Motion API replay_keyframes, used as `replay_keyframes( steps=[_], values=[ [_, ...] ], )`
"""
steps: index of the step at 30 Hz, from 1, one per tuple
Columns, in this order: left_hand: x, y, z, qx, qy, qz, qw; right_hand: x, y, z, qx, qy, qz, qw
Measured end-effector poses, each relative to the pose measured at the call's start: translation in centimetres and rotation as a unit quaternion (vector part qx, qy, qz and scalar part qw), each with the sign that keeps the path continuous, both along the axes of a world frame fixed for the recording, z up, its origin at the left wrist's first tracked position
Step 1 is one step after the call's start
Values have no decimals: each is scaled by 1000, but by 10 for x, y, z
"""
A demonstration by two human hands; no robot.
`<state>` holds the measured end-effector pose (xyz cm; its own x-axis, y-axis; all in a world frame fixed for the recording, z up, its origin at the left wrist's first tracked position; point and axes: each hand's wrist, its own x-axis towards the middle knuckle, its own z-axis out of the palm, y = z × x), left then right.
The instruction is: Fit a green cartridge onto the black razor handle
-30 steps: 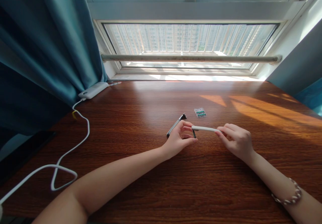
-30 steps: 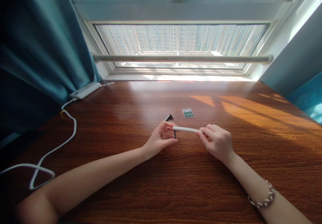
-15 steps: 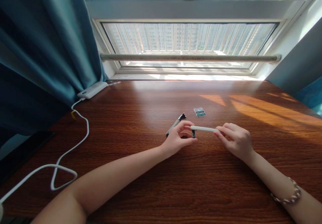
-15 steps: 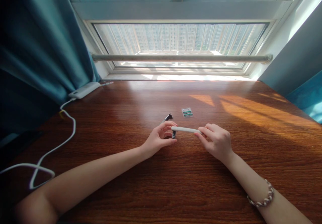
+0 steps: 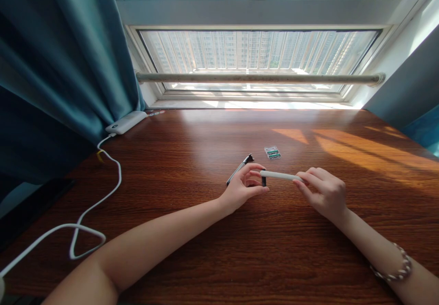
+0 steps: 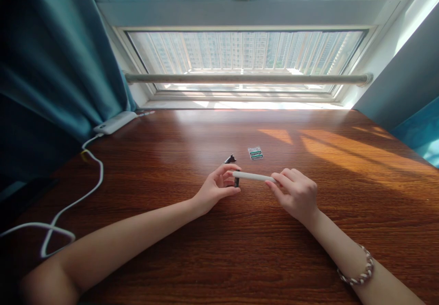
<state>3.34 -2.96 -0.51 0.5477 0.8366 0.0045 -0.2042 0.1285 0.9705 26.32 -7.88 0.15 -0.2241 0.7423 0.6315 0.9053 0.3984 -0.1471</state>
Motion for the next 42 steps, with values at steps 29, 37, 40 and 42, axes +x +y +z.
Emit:
replay_keyframes(
  steps=[29,37,40,42],
  values=[
    [1,3,-3,4,-35,19,999,3,2,-2,11,6,-25,1000],
    [1,4,-3,1,-35,17,999,1,2,-1,17,2,-30,999],
    [1,4,-2,2,-36,20,999,2,0,0,20,10,-4,1000],
    [1,3,-1,3,-39,19,999,3,-1,0,18,6,24,1000]
  ],
)
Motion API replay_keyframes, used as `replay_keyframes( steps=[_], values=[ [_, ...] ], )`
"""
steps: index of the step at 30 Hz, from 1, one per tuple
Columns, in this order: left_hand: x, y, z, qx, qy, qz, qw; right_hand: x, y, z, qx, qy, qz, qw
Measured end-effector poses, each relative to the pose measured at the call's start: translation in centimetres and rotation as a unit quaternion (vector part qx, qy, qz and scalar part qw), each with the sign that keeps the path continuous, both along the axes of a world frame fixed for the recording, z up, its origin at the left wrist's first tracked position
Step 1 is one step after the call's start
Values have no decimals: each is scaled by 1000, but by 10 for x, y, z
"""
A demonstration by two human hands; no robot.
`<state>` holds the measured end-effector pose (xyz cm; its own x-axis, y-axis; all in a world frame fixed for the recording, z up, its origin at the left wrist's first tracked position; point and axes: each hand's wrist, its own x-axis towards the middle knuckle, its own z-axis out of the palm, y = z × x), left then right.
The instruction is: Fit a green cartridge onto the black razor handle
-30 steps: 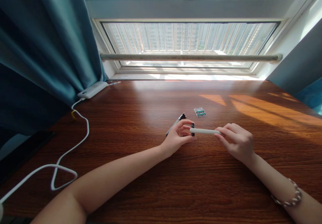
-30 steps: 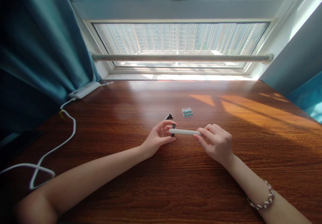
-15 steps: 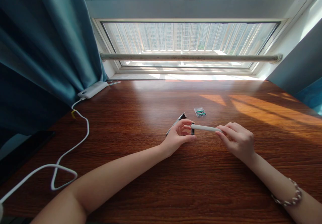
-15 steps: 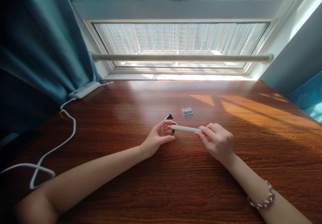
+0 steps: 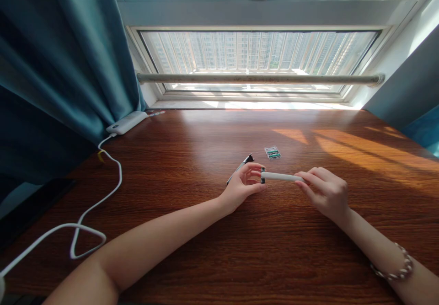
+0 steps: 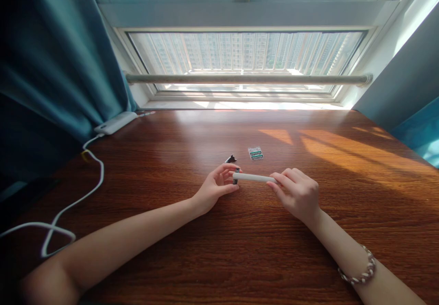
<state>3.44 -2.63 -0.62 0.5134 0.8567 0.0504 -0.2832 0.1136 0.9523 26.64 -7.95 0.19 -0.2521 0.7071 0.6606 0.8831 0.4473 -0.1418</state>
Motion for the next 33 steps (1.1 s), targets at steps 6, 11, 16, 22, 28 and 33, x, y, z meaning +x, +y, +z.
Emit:
replay_keyframes(
  steps=[6,11,16,22,28,33],
  values=[
    [0,0,0,5,-4,-5,1000,1,-1,0,6,-21,14,1000],
    [0,0,0,8,4,-3,1000,0,0,1,13,-27,-13,999],
    [0,0,-1,5,1,-5,1000,-1,1,1,18,-28,-34,999],
    [0,-1,-1,-2,1,-4,1000,-1,1,1,22,-33,-59,998],
    [0,0,0,6,3,-11,1000,1,2,0,27,-24,-76,996],
    [-1,0,0,5,-1,-7,1000,2,1,1,20,-19,-26,999]
  ],
)
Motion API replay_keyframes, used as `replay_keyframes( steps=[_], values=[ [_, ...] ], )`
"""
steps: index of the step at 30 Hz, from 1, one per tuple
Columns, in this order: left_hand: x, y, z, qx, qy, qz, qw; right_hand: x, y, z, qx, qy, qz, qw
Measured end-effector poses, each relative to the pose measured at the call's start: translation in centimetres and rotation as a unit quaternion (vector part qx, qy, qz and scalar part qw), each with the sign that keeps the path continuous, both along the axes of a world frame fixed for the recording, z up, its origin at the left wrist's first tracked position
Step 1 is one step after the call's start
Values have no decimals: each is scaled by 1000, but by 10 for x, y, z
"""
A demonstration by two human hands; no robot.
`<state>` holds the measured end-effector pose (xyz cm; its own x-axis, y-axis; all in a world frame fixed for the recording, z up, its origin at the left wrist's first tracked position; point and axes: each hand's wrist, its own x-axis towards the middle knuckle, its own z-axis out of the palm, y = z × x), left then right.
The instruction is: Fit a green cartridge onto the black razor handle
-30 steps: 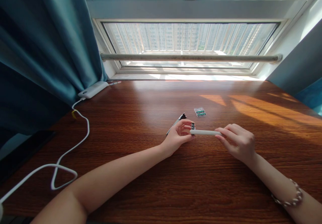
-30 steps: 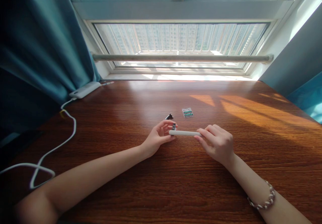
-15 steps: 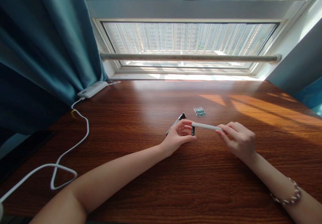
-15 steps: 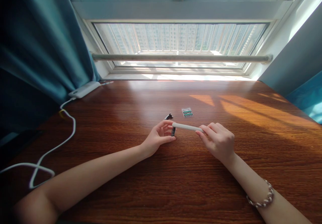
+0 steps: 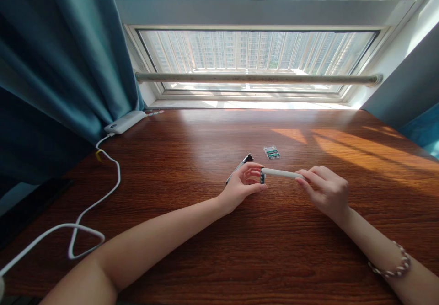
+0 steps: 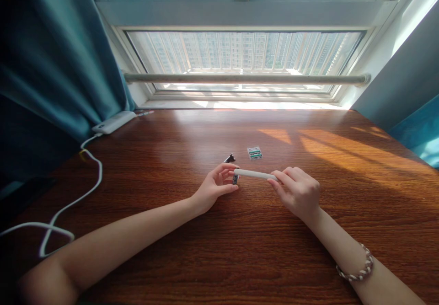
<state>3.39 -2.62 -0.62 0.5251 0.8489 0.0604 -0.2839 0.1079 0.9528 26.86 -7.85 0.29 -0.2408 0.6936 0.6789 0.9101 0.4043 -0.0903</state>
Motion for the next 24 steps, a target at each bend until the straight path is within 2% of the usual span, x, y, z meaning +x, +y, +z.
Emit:
replay_keyframes(
  steps=[3,9,15,20,24],
  values=[
    [0,0,0,0,4,-2,1000,0,0,0,-7,-16,25,1000],
    [0,0,0,-1,4,6,1000,0,1,-1,-2,-6,-7,1000],
    [1,0,0,-3,4,2,1000,1,0,-1,-13,-14,36,999],
    [1,0,1,-2,1,5,1000,1,1,-1,-4,2,5,1000],
    [1,0,1,-3,4,1,1000,1,1,-1,-17,-8,33,999]
  ],
)
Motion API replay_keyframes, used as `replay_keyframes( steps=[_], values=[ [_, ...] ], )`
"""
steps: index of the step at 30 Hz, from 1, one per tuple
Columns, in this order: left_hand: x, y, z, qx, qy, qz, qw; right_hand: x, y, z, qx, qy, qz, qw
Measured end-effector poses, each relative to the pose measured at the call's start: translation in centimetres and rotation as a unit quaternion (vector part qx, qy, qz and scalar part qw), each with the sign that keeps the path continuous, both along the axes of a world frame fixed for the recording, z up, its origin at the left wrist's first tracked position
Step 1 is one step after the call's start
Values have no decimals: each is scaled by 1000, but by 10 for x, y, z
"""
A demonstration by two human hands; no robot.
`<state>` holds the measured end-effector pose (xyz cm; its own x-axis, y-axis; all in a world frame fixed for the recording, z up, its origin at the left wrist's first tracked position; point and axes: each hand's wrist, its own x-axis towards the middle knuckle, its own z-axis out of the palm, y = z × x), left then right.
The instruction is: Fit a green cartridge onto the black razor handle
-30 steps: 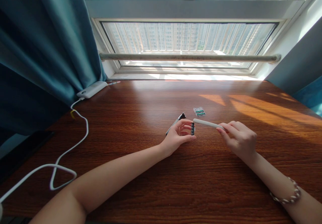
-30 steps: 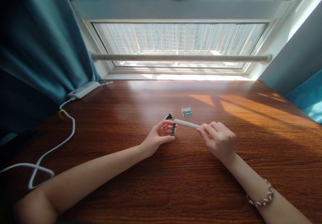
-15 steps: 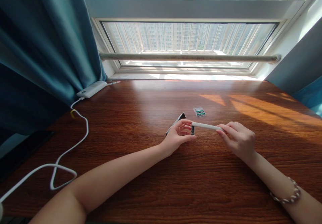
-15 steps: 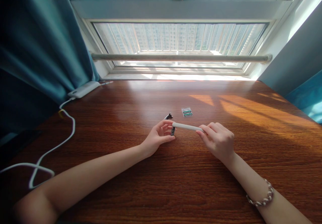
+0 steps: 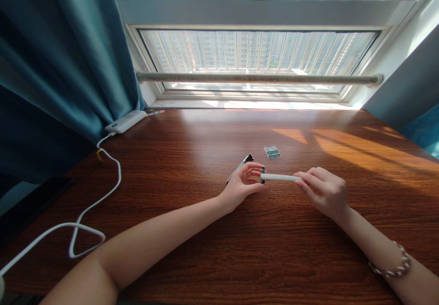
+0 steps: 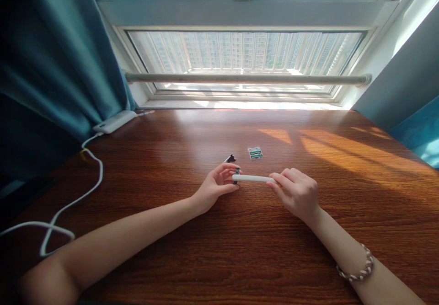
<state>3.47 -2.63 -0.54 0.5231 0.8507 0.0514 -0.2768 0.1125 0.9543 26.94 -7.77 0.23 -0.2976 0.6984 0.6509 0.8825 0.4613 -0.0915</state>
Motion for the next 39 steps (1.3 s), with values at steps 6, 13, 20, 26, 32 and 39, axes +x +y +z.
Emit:
replay_keyframes(
  steps=[6,13,20,26,32,39],
  values=[
    [0,0,-1,-10,-2,7,1000,-1,0,0,11,2,-46,999],
    [-1,0,-1,-2,-4,1,1000,0,0,-2,8,-9,-28,1000],
    [-1,0,-2,4,-4,-4,1000,-1,0,-2,13,-3,-40,999],
    [0,0,-2,10,16,-4,1000,-3,1,-1,-76,96,-122,985],
    [0,-6,-4,84,80,-11,993,-31,2,8,-355,442,-55,822],
    [0,-11,-4,168,141,-15,975,-71,5,8,-457,518,23,723]
  ],
)
